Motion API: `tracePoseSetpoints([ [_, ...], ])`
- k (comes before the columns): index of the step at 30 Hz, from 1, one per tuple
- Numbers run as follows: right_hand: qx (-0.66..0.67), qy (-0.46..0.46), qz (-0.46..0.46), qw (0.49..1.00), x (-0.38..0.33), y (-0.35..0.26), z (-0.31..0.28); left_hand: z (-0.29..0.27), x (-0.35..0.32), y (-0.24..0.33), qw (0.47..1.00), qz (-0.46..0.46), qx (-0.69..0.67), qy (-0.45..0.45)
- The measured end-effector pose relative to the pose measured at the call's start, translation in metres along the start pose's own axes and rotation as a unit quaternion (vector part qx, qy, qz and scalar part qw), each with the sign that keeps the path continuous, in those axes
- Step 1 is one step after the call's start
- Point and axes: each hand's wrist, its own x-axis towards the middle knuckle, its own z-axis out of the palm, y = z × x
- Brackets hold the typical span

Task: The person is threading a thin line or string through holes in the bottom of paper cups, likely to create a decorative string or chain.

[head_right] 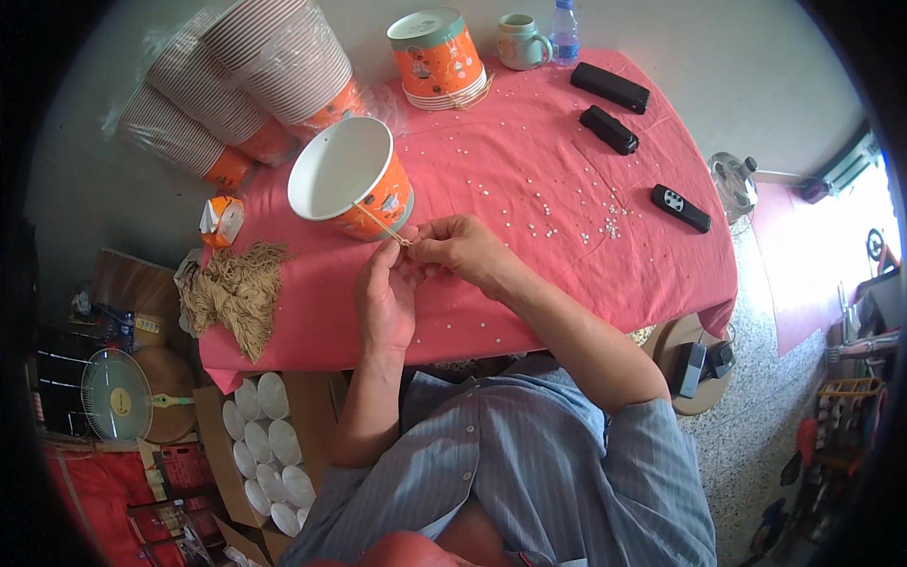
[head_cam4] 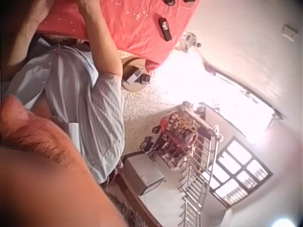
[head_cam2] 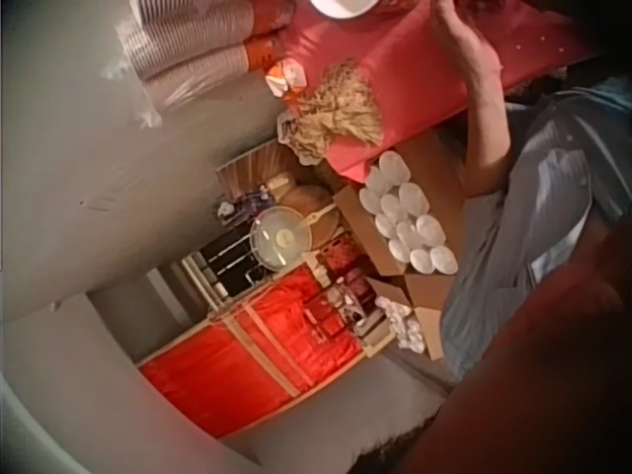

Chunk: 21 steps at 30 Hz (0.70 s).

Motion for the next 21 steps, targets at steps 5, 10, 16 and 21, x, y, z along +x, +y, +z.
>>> tracePoseSetpoints([
  [5,0.016,-0.004,0.017,1.0,-0.005,-0.006,0.002,0.003,-0.003,-0.004,1.0,0.011,0.024,0.012],
  [10,0.005,-0.002,0.038,0.999,-0.005,-0.002,-0.002,-0.002,-0.001,-0.008,0.999,0.004,0.047,0.007],
  [16,0.005,-0.011,0.053,0.999,-0.007,-0.003,-0.005,-0.005,0.0,-0.011,0.996,0.019,0.084,0.001],
  [21,-0.005,-0.006,0.065,0.998,-0.01,-0.003,-0.006,0.009,0.0,-0.001,0.999,0.015,0.037,0.014],
])
